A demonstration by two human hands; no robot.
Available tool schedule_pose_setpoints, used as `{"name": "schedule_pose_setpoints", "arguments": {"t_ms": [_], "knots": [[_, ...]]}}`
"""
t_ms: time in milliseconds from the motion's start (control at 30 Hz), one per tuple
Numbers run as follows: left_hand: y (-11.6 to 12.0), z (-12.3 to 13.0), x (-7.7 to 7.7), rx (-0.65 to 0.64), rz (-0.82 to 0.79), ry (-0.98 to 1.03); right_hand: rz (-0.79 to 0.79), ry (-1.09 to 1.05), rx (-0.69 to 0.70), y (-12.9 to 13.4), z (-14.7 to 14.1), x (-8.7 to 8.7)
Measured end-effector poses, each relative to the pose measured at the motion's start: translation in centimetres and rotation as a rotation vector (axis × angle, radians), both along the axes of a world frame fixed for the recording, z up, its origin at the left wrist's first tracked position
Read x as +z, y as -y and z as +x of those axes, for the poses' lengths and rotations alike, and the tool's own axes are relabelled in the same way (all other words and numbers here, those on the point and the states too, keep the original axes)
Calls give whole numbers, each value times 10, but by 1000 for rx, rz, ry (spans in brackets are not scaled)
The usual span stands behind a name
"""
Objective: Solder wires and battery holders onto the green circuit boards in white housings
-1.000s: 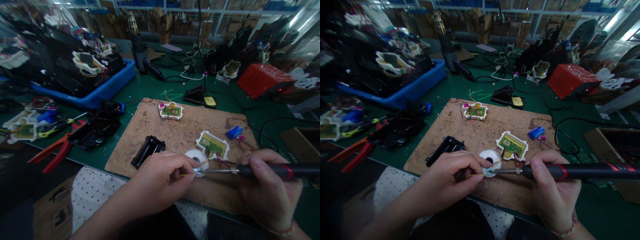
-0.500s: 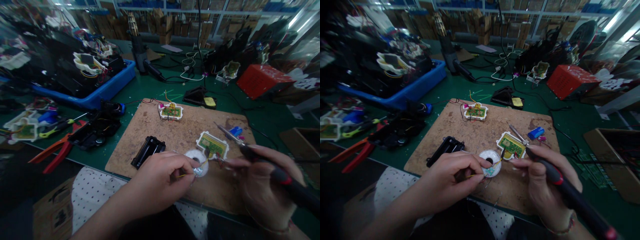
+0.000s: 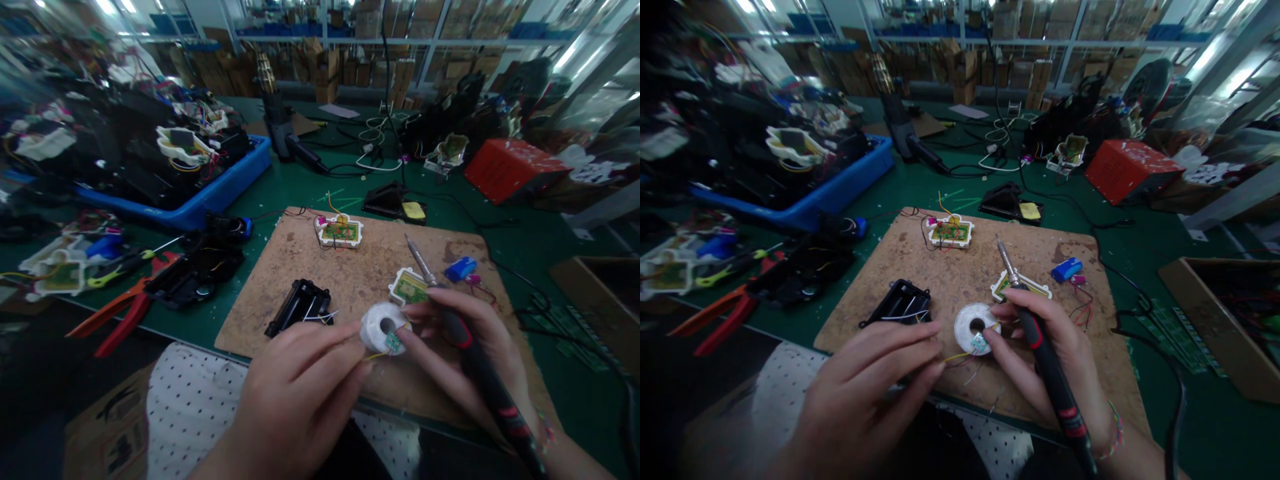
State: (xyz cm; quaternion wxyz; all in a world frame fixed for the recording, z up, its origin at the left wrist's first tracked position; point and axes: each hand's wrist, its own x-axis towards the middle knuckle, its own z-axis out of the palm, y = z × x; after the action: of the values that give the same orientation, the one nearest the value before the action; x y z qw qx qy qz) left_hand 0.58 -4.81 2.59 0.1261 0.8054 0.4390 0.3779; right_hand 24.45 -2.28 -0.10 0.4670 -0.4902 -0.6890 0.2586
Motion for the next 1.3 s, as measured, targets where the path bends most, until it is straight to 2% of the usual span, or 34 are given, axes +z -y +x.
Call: {"name": "schedule_pose_setpoints", "arguments": {"t_ms": [167, 267, 333, 433, 567, 667, 733, 1067, 1300], "knots": [[16, -19, -6, 228, 181, -139, -12, -13, -11, 0, -1, -1], [10, -20, -10, 345, 192, -171, -8, -8, -13, 0, 0, -2], [4, -17, -10, 375, 175, -147, -10, -11, -10, 0, 1, -2], [-6, -6, -5, 328, 133, -39, -13, -18, -9, -1, 1, -2], [-14, 7, 1, 151, 54, 110, -13, -22, -1, 0, 1, -3], [-16, 12, 1, -1, -85, 149, -18, -23, -2, 1, 1, -4], [-16, 13, 1, -53, -192, 158, -18, -14, -3, 1, 1, -3], [-11, 22, 3, 44, -415, 223, -9, 46, 0, 0, 2, 1], [-10, 24, -3, 28, -385, 136, -8, 38, 7, 2, 1, 1]]}}
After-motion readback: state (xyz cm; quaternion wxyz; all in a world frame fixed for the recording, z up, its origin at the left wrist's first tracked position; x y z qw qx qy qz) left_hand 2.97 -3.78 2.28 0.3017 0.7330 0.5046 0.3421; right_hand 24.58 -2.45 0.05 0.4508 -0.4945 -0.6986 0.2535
